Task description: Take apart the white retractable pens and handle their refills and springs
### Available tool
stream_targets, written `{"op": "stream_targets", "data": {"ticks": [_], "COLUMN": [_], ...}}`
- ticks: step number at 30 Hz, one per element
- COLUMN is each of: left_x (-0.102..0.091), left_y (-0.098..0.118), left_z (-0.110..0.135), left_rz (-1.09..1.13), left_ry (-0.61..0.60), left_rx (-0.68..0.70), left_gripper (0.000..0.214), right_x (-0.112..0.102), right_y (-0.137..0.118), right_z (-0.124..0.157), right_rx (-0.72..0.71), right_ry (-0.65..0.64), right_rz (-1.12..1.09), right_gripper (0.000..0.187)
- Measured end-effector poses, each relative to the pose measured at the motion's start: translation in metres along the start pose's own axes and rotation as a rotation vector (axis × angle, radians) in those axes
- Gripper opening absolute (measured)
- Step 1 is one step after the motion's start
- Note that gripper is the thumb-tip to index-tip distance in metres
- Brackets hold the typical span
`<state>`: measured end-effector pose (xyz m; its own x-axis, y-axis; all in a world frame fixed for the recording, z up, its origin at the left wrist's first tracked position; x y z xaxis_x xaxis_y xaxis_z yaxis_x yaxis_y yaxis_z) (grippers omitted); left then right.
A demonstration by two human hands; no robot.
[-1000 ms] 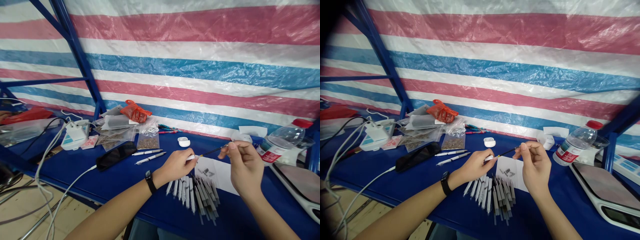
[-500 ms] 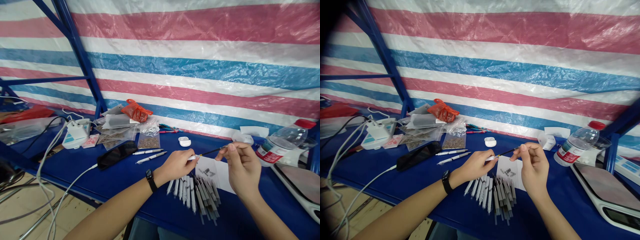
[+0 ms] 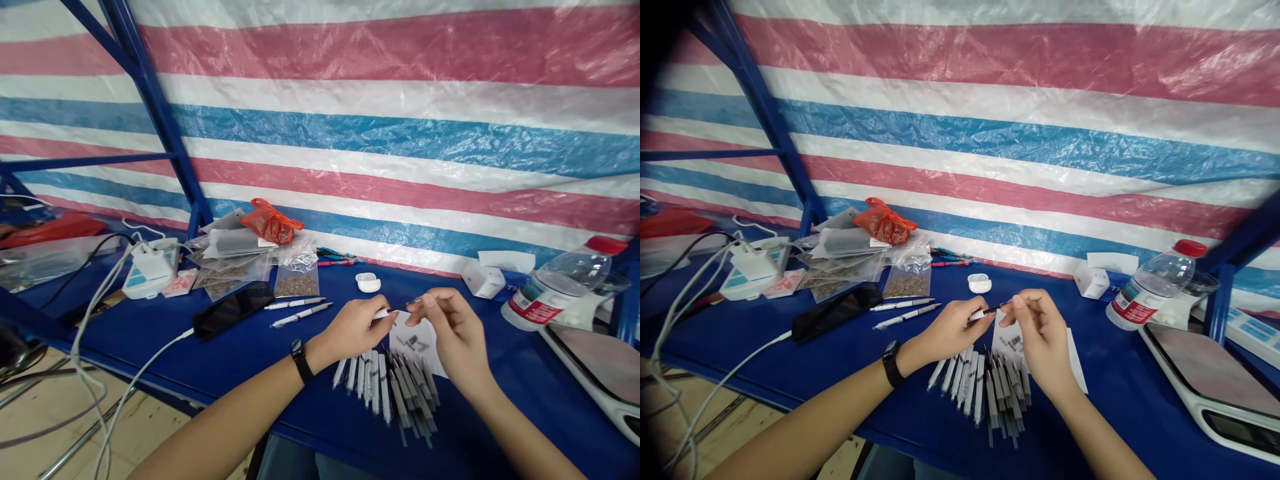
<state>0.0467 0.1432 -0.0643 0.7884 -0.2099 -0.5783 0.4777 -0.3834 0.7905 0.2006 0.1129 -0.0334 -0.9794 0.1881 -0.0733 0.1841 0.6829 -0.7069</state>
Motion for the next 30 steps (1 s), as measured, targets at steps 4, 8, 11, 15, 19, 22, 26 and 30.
{"op": "stream_targets", "data": {"ticks": [4, 8, 11, 15, 19, 22, 26, 30], "left_x": [-0.003, -0.009, -0.01, -0.002, 0.011, 0.013, 0.013, 0.01], "left_y": [-0.001, -0.002, -0.003, -0.006, -0.008, -0.007, -0.003, -0.003], "left_z": [-0.001, -0.001, -0.001, -0.001, -0.001, 0.001, 0.003, 0.003], "left_rz": [0.128, 0.288, 0.389, 0.559, 0.733, 0.732, 0.604, 0.444], "left_ry": [0.003, -0.003, -0.034, -0.137, -0.293, -0.337, -0.338, -0.259], "left_rx": [-0.052, -0.099, -0.126, -0.184, -0.256, -0.296, -0.234, -0.172], "left_gripper": [0.031, 0.037, 0.042, 0.05, 0.056, 0.056, 0.057, 0.057], "right_x": [0.001, 0.006, 0.016, 0.021, 0.016, 0.008, -0.005, -0.016], "right_y": [0.005, 0.004, 0.004, 0.005, 0.003, 0.004, 0.005, 0.007], "right_z": [0.001, -0.001, 0.002, 0.007, 0.006, 0.002, -0.004, -0.009], "right_rx": [-0.015, -0.038, -0.06, -0.086, -0.107, -0.051, 0.007, 0.026], "right_ry": [-0.04, -0.16, -0.283, -0.287, -0.223, -0.136, 0.02, 0.127], "right_rz": [0.015, 0.172, 0.254, 0.279, 0.305, 0.236, 0.053, -0.032], "right_gripper": [0.032, 0.032, 0.028, 0.02, 0.021, 0.026, 0.029, 0.033]}}
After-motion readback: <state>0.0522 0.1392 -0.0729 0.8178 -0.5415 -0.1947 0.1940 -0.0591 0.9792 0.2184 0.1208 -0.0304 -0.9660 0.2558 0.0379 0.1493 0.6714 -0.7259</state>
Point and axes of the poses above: each hand's wrist, its own z-axis away from the middle knuckle, its own x-axis out of the palm, y = z × x, the point moved 6 cm from there along -z, towards the middle knuckle, and after that the axes turned 12 degrees about -x, right-handed, at the moved point
